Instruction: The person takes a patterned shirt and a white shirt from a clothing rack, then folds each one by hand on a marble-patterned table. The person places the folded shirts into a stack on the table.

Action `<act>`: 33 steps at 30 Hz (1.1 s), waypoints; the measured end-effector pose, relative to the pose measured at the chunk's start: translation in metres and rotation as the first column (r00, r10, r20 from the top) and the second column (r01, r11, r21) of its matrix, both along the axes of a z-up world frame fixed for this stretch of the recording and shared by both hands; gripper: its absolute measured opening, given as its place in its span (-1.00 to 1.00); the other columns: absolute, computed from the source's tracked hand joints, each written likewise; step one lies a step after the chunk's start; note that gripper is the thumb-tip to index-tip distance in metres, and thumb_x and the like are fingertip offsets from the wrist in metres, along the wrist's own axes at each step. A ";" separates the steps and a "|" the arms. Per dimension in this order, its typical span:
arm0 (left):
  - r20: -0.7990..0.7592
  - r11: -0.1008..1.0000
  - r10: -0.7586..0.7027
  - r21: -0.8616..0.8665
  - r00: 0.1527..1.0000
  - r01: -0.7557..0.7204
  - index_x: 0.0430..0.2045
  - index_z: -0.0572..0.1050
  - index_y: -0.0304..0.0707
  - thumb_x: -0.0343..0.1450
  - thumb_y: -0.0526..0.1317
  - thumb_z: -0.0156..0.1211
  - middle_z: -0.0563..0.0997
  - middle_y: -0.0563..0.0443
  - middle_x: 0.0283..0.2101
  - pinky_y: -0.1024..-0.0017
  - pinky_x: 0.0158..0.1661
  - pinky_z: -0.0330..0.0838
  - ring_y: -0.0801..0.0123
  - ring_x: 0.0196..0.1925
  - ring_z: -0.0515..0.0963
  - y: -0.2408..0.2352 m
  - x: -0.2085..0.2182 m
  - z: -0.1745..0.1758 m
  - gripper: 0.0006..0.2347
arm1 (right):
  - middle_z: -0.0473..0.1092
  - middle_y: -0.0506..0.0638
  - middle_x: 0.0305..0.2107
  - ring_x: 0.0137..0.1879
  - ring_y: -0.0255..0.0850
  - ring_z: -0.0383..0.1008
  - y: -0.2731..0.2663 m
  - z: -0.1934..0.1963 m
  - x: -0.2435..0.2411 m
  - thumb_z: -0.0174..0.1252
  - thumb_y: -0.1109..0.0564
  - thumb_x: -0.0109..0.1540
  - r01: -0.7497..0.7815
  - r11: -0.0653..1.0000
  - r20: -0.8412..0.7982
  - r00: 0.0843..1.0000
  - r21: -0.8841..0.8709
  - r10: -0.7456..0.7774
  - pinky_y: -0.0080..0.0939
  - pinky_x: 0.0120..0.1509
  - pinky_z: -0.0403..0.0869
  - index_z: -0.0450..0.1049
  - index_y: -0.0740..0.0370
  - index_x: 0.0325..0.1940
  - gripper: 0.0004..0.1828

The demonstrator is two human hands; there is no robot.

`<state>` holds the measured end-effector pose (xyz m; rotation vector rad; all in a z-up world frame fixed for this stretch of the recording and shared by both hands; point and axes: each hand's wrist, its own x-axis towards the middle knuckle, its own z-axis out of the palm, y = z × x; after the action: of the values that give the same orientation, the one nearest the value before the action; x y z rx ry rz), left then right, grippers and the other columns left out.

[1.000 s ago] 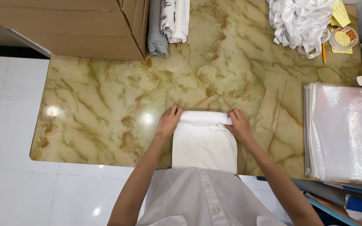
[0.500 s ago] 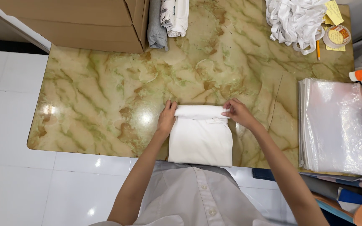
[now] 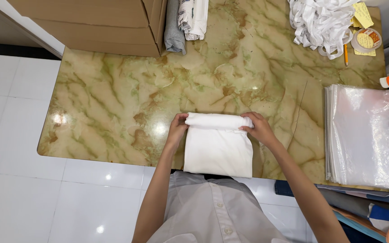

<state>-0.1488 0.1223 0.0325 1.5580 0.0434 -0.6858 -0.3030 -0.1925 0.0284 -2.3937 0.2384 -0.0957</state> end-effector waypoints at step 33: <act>0.289 0.386 -0.909 0.853 0.300 0.351 0.15 0.45 0.02 0.34 -0.07 0.38 0.48 -0.01 0.06 -0.03 0.22 0.27 0.10 0.19 0.49 -0.088 0.008 -0.051 -0.54 | 0.27 -0.16 -0.03 0.13 -0.08 0.31 0.019 -0.051 -0.026 0.38 -0.07 0.04 0.129 0.730 0.245 0.968 -0.671 0.055 -0.02 0.18 0.22 0.36 -0.13 -0.07 -0.56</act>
<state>-0.1413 0.0339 -0.0185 2.5144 -1.3014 -0.6468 -0.3293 -0.1737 -0.0225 -3.0781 0.1427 -0.6005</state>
